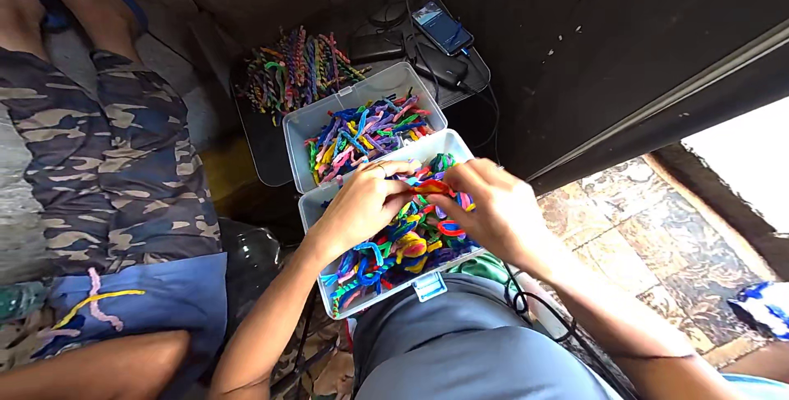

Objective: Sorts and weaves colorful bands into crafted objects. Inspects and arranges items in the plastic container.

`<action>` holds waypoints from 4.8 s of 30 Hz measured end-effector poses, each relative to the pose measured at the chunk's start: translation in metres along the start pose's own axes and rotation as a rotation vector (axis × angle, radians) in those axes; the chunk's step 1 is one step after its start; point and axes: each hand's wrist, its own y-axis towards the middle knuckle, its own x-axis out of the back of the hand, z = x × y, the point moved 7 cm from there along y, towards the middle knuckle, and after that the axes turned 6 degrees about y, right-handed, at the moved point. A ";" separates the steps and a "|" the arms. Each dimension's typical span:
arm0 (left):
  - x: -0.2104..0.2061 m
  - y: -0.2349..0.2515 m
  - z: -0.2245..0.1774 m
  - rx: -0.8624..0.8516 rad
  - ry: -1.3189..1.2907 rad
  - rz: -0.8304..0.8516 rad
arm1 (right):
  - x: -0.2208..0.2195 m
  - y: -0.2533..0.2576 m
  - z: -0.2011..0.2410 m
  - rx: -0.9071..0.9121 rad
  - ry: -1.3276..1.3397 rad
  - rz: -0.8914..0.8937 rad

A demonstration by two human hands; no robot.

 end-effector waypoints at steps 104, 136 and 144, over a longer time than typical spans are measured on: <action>0.068 -0.037 -0.002 0.053 -0.510 -0.808 | -0.028 0.070 0.008 -0.111 1.053 0.034; 0.047 -0.020 -0.035 0.029 -0.169 -0.723 | 0.000 0.032 0.066 0.376 0.522 -0.181; 0.034 -0.029 -0.038 0.046 -0.172 -0.647 | -0.008 0.057 -0.007 -0.186 1.167 -0.203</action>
